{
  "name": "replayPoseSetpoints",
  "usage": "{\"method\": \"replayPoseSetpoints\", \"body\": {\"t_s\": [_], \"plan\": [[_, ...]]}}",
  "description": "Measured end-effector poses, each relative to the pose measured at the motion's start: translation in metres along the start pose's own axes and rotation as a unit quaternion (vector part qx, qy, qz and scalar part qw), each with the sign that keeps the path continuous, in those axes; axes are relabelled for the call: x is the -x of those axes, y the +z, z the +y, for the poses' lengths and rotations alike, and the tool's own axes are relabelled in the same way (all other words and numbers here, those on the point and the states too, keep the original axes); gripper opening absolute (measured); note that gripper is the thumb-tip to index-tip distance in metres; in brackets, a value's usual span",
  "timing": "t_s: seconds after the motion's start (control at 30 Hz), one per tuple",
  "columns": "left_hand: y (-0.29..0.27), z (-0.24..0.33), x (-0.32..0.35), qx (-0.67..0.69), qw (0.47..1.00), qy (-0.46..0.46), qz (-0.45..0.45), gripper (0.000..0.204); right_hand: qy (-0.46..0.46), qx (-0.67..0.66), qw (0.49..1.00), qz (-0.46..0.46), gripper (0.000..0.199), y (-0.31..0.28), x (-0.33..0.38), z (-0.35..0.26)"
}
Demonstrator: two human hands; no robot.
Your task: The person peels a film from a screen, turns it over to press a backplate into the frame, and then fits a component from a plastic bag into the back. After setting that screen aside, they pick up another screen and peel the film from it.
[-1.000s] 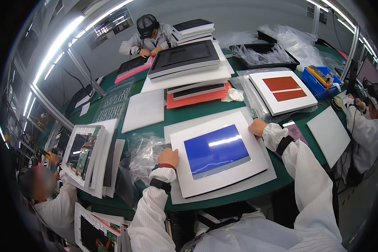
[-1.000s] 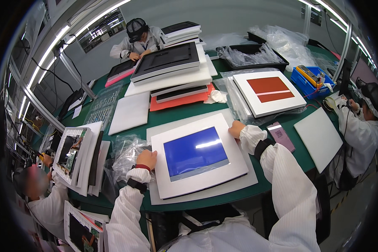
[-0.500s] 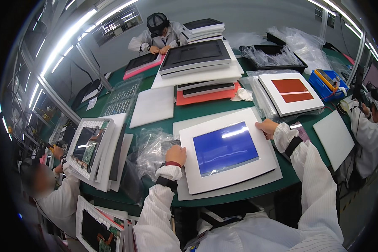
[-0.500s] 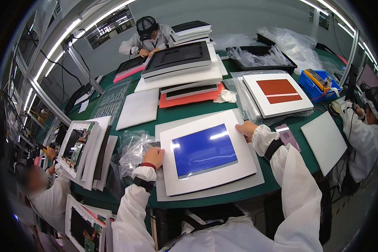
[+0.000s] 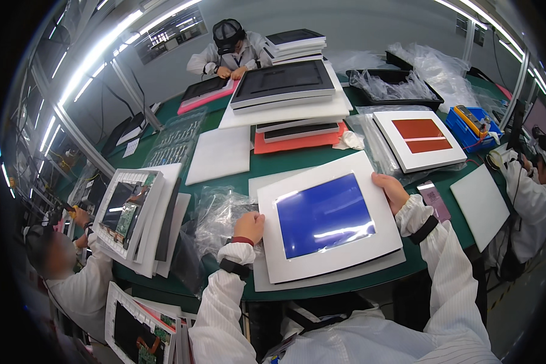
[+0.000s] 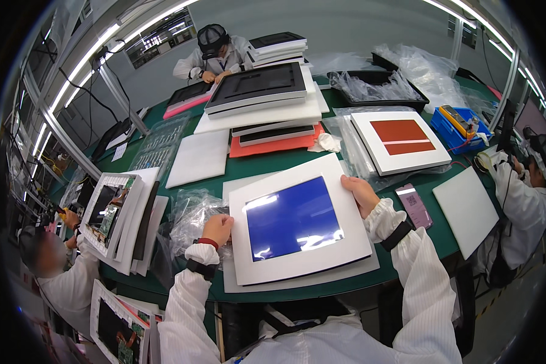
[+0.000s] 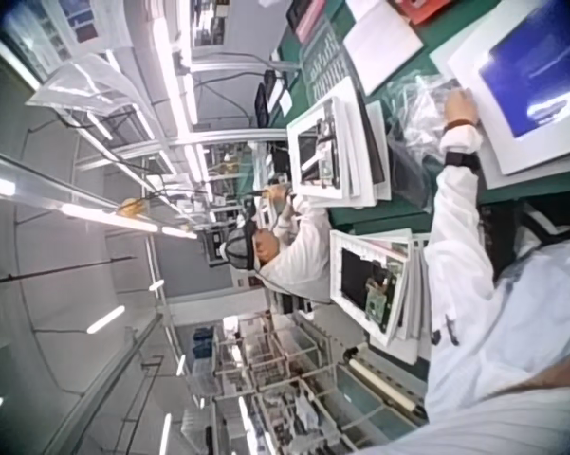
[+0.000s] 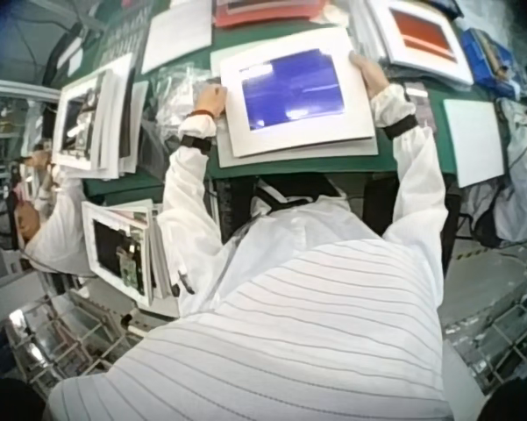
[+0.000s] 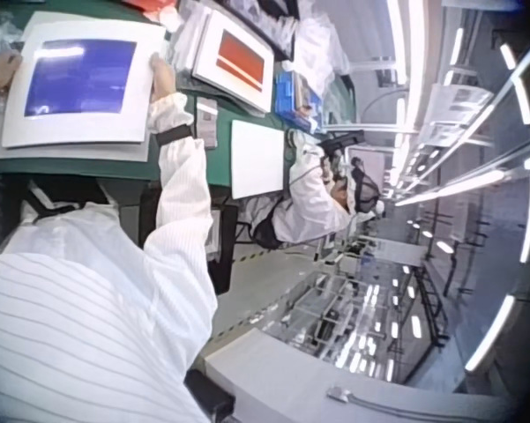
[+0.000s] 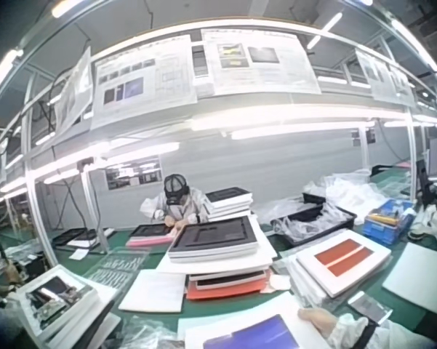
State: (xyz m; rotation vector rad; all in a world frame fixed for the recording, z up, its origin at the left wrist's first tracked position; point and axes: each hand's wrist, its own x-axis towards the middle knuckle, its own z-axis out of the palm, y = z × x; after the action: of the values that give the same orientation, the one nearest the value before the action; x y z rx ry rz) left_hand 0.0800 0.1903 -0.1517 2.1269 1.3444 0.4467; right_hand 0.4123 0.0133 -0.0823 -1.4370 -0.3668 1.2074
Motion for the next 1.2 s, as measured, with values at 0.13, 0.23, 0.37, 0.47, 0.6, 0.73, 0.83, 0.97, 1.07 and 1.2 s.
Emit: {"method": "replayPoseSetpoints", "body": {"t_s": [0.13, 0.23, 0.37, 0.47, 0.6, 0.73, 0.83, 0.97, 1.07, 1.2], "plan": [[-0.007, 0.000, 0.000, 0.125, 0.992, -0.002, -0.026, 0.034, -0.056, -0.004, 0.998, -0.030, 0.035, 0.005, 0.015, -0.005], [-0.025, 0.021, 0.012, 0.300, 0.948, -0.061, -0.089, 0.035, -0.079, -0.027, 0.995, -0.048, 0.034, 0.004, 0.021, -0.007], [-0.054, 0.051, 0.031, 0.388, 0.911, -0.098, -0.104, 0.035, -0.132, 0.002, 0.989, -0.059, 0.032, -0.005, 0.023, -0.013], [-0.070, 0.065, 0.040, 0.408, 0.909, -0.038, -0.074, 0.037, -0.209, 0.038, 0.972, -0.104, 0.031, -0.008, 0.034, -0.041], [-0.087, 0.095, 0.058, 0.389, 0.911, 0.133, 0.022, 0.034, -0.317, 0.048, 0.940, -0.120, 0.028, -0.011, 0.054, -0.066], [-0.076, 0.093, 0.082, 0.218, 0.925, 0.278, 0.140, 0.028, -0.411, 0.233, 0.877, -0.084, 0.022, -0.041, 0.063, -0.061], [-0.052, 0.078, 0.094, 0.121, 0.893, 0.384, 0.204, 0.029, -0.489, 0.349, 0.797, -0.060, 0.022, -0.043, 0.077, -0.032], [-0.029, 0.041, 0.110, 0.129, 0.872, 0.441, 0.170, 0.024, -0.533, 0.435, 0.720, -0.093, 0.036, -0.049, 0.100, -0.004], [-0.024, 0.037, 0.127, 0.069, 0.879, 0.442, 0.168, 0.020, -0.535, 0.505, 0.668, -0.113, 0.041, -0.056, 0.108, 0.018], [-0.018, 0.040, 0.139, -0.013, 0.906, 0.403, 0.128, 0.024, -0.532, 0.559, 0.619, -0.143, 0.045, -0.062, 0.112, 0.047]]}}
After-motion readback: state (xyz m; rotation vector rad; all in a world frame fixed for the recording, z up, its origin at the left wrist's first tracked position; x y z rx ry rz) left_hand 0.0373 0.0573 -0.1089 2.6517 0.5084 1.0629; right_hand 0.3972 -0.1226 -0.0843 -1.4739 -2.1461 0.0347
